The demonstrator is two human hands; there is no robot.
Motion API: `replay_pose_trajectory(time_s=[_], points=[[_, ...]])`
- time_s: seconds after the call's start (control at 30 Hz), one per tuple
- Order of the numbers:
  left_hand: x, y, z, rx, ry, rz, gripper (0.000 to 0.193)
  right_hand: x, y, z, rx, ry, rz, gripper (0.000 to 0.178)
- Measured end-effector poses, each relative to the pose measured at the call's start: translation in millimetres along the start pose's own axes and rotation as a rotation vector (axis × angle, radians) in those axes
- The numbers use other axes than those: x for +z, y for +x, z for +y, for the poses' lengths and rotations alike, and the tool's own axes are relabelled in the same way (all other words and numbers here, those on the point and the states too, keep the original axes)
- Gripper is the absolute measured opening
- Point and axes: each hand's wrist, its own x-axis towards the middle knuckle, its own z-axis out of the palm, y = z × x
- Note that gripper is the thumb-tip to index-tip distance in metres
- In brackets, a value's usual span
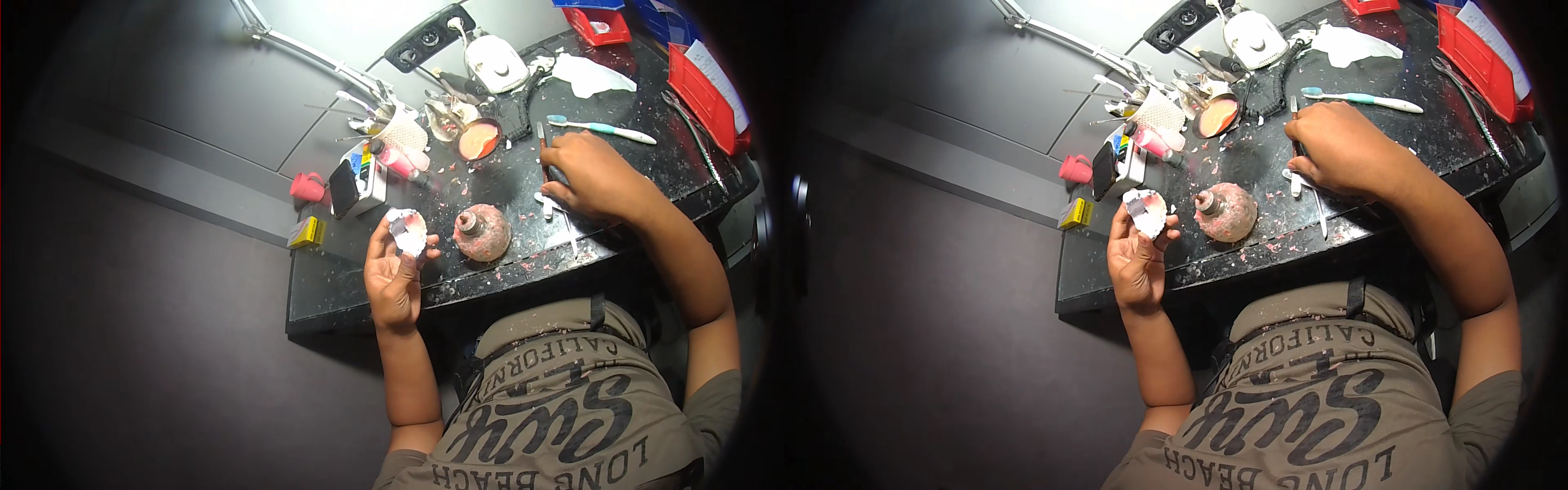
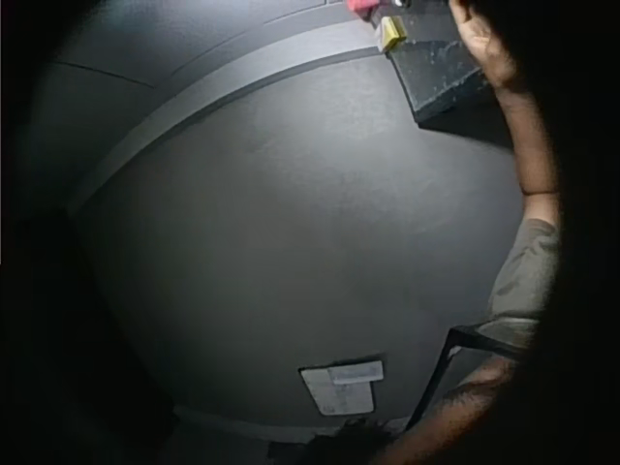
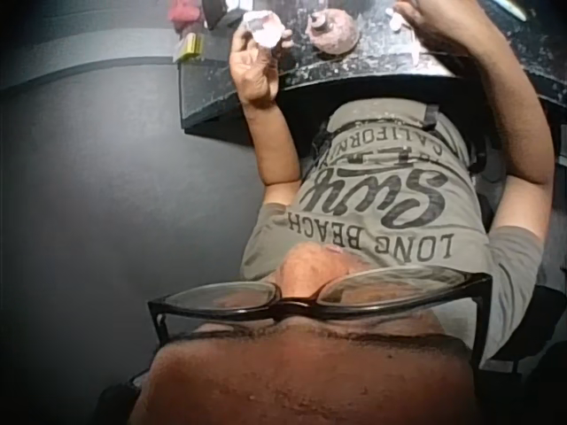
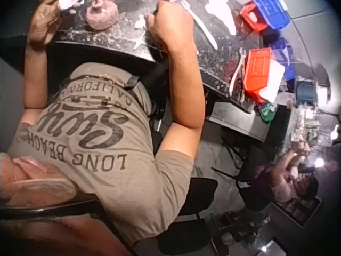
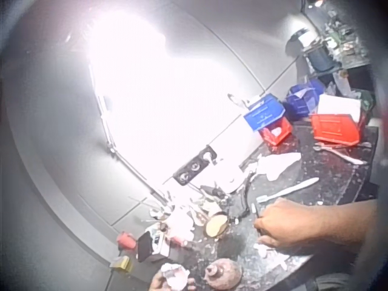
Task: The person applies a pink liquid from a bottle onto a white dental impression using a small brush, and then places the impression into a metal molding frame.
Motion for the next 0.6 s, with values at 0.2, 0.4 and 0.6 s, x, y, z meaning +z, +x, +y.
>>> replay_pose_trajectory(time_s=[0.2, 0.4, 0.6], points=[[5.4, 4.7, -3.7, 0.009, 0.083, -0.007, 0.058, 2.7, 1.3, 2.8, -0.013, 0.003, 0.003, 0.028], [10.7, 9.0, -6.2, 0.015, 0.003, 0.002, 0.065, 2.6, 1.3, 1.8, -0.002, 0.000, -0.001, 0.028], [15.7, 8.3, -6.9, 0.046, 0.034, 0.001, 0.068, 2.3, 1.7, 1.2, -0.008, 0.000, 0.000, 0.028]])
